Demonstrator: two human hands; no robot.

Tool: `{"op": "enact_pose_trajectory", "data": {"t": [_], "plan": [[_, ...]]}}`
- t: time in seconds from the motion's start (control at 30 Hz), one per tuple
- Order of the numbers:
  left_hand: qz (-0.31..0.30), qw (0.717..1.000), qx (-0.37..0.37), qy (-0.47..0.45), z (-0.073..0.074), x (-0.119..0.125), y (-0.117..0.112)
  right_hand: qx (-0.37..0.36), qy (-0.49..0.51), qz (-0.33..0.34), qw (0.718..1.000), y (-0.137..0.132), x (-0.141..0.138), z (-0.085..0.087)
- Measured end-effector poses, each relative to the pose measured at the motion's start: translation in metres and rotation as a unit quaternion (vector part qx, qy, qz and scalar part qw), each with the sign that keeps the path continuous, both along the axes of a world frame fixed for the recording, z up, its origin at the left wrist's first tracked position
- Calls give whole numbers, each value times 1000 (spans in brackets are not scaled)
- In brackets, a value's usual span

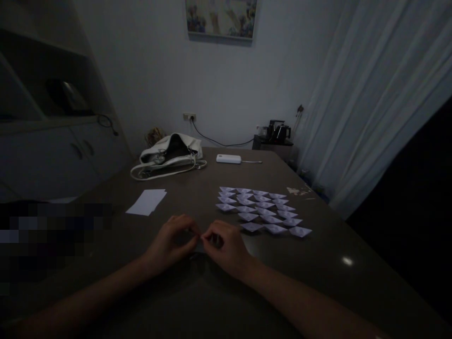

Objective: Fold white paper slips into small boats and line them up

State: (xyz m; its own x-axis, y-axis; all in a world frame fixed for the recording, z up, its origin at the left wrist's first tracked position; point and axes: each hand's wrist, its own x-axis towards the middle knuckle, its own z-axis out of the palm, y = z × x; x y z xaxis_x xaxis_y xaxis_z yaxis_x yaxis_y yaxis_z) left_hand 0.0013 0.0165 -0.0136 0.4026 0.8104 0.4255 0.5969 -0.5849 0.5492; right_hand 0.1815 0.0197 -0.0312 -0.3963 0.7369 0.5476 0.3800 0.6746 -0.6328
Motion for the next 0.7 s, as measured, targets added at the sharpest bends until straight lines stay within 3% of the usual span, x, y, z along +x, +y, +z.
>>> {"op": "enact_pose_trajectory", "data": {"t": [0.17,0.5,0.57,0.7], "plan": [[3,1000,-6,17,2,-1,1,4,12,10,1000,-1,0,1],[63,997,-21,33,6,-23,25,-28,113,-51,992,8,2,-2],[79,996,-23,16,7,-26,27,-39,136,-59,988,9,3,-2],[47,996,-42,-61,8,-25,24,-75,147,-64,984,11,4,-1]]}}
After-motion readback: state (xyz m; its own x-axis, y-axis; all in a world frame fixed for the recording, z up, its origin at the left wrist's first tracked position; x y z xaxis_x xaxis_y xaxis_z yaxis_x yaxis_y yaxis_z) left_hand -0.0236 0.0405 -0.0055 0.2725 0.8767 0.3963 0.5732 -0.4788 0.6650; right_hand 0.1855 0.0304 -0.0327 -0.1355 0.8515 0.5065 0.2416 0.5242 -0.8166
